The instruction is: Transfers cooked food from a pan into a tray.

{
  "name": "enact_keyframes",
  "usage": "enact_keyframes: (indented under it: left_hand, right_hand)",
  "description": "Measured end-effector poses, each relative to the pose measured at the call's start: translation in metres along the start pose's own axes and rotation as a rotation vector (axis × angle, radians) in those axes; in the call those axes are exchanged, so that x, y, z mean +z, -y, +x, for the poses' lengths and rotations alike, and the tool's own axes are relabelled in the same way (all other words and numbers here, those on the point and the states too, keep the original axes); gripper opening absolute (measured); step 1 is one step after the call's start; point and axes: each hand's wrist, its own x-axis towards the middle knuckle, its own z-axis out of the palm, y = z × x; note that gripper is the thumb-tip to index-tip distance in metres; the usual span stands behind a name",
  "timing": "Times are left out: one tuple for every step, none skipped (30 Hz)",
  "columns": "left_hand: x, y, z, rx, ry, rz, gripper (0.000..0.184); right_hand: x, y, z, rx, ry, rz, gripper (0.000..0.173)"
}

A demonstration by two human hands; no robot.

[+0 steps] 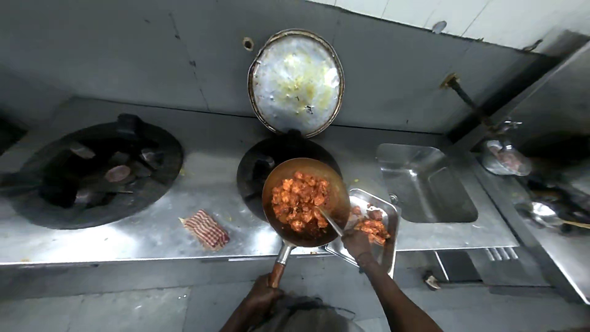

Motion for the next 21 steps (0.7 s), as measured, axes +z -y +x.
enact_keyframes:
  left_hand:
    - [0.001, -0.001, -0.002, -0.006, -0.004, 0.004, 0.043]
    - [0.001, -0.002, -0.003, -0.005, -0.002, 0.006, 0.042]
    - [0.001, -0.003, -0.005, -0.002, -0.001, 0.004, 0.043]
    - [0.0, -0.004, -0.006, -0.001, 0.0, -0.004, 0.043]
    - [0.0, -0.006, -0.007, -0.002, -0.001, -0.014, 0.043]
    - [-0.001, -0.007, -0.008, -0.006, -0.001, -0.021, 0.042]
    - [-0.001, -0.007, -0.008, -0.012, 0.001, -0.03, 0.041]
    - [-0.002, -0.007, -0.007, -0.017, 0.004, -0.041, 0.039]
    - [-0.002, -0.008, -0.008, -0.022, 0.006, -0.05, 0.037]
    - [-0.002, -0.009, -0.008, -0.027, 0.007, -0.056, 0.035]
    - [-0.002, -0.01, -0.009, -0.029, 0.008, -0.059, 0.033]
    - [-0.002, -0.012, -0.01, -0.03, 0.009, -0.063, 0.032]
    - [-0.002, -0.013, -0.012, -0.028, 0.014, -0.062, 0.031]
    - [-0.002, -0.014, -0.013, -0.027, 0.016, -0.062, 0.029]
    - [-0.001, -0.015, -0.013, -0.026, 0.017, -0.064, 0.027]
    - [-0.001, -0.015, -0.013, -0.026, 0.017, -0.062, 0.027]
    - [-0.001, -0.015, -0.013, -0.023, 0.014, -0.057, 0.027]
    - [-0.001, -0.014, -0.013, -0.019, 0.012, -0.054, 0.028]
    - [-0.001, -0.013, -0.013, -0.018, 0.007, -0.052, 0.028]
    - [-0.001, -0.013, -0.014, -0.019, 0.001, -0.051, 0.028]
    - [-0.001, -0.013, -0.014, -0.019, -0.005, -0.055, 0.028]
  right_hand:
    - [0.003, -0.01, -0.002, -0.006, -0.012, 0.033, 0.022]
    - [0.007, -0.022, -0.003, -0.007, -0.021, 0.07, 0.021]
    - [0.01, -0.032, -0.006, -0.008, -0.027, 0.11, 0.021]
    - [0.012, -0.04, -0.01, -0.009, -0.03, 0.152, 0.02]
    - [0.014, -0.046, -0.014, -0.005, -0.03, 0.191, 0.02]
    - [0.015, -0.052, -0.018, -0.003, -0.03, 0.223, 0.02]
    - [0.016, -0.056, -0.022, 0.002, -0.024, 0.257, 0.02]
    - [0.018, -0.06, -0.025, 0.01, -0.019, 0.29, 0.021]
    - [0.02, -0.064, -0.027, 0.013, -0.015, 0.317, 0.021]
    - [0.021, -0.067, -0.029, 0.012, -0.015, 0.34, 0.021]
    - [0.022, -0.07, -0.031, 0.01, -0.018, 0.362, 0.021]
    - [0.021, -0.07, -0.034, 0.011, -0.017, 0.38, 0.021]
    - [0.019, -0.07, -0.037, 0.015, -0.012, 0.401, 0.021]
    - [0.016, -0.07, -0.04, 0.021, -0.006, 0.424, 0.021]
    - [0.013, -0.07, -0.043, 0.027, 0.002, 0.442, 0.021]
    - [0.011, -0.07, -0.046, 0.03, 0.012, 0.454, 0.021]
    - [0.008, -0.072, -0.049, 0.028, 0.02, 0.465, 0.021]
    - [0.006, -0.073, -0.052, 0.023, 0.027, 0.475, 0.021]
    - [0.003, -0.075, -0.055, 0.02, 0.033, 0.486, 0.021]
    - [0.0, -0.077, -0.058, 0.023, 0.037, 0.5, 0.022]
    - [-0.002, -0.079, -0.062, 0.027, 0.036, 0.518, 0.022]
